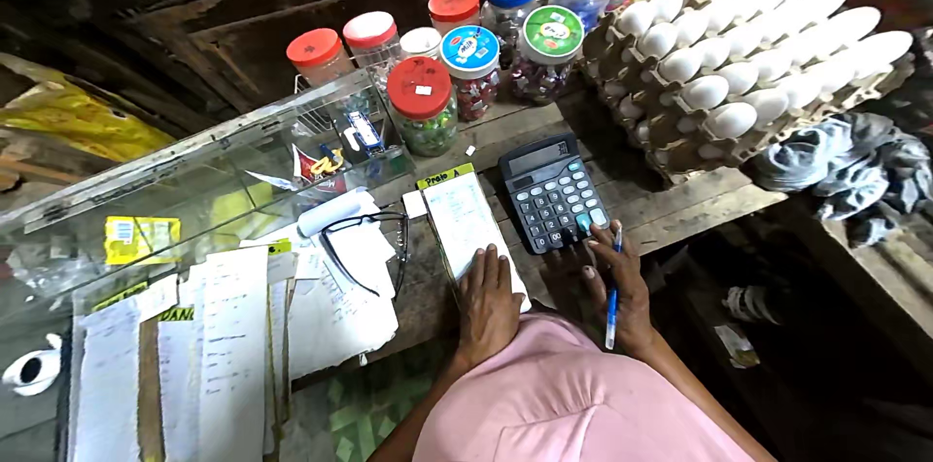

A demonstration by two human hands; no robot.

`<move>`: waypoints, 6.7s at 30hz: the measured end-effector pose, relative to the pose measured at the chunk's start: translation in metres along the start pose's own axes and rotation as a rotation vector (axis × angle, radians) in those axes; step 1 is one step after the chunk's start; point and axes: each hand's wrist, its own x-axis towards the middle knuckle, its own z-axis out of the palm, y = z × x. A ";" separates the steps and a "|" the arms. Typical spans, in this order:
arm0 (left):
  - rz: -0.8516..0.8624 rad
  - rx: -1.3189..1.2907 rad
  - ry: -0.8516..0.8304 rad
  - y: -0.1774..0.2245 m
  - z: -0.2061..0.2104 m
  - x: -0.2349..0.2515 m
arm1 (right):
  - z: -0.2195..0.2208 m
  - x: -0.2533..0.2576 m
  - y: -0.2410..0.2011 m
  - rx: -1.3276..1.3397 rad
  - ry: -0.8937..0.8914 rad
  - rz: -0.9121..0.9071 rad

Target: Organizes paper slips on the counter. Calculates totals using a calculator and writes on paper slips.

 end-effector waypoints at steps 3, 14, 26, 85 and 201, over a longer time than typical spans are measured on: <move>-0.006 -0.005 -0.022 0.001 -0.001 0.001 | 0.001 -0.003 0.000 0.013 -0.009 0.011; 0.005 0.000 -0.006 -0.001 0.001 0.001 | 0.003 -0.009 0.003 0.002 -0.028 0.028; 0.010 0.001 -0.004 -0.004 0.004 -0.001 | -0.008 0.005 0.008 -0.136 -0.045 0.059; 0.182 -0.159 -0.193 -0.047 -0.002 -0.021 | -0.014 -0.011 0.061 -0.023 0.160 0.167; 0.112 -0.203 0.144 -0.019 0.034 -0.010 | 0.001 0.108 0.053 -0.237 -0.357 0.070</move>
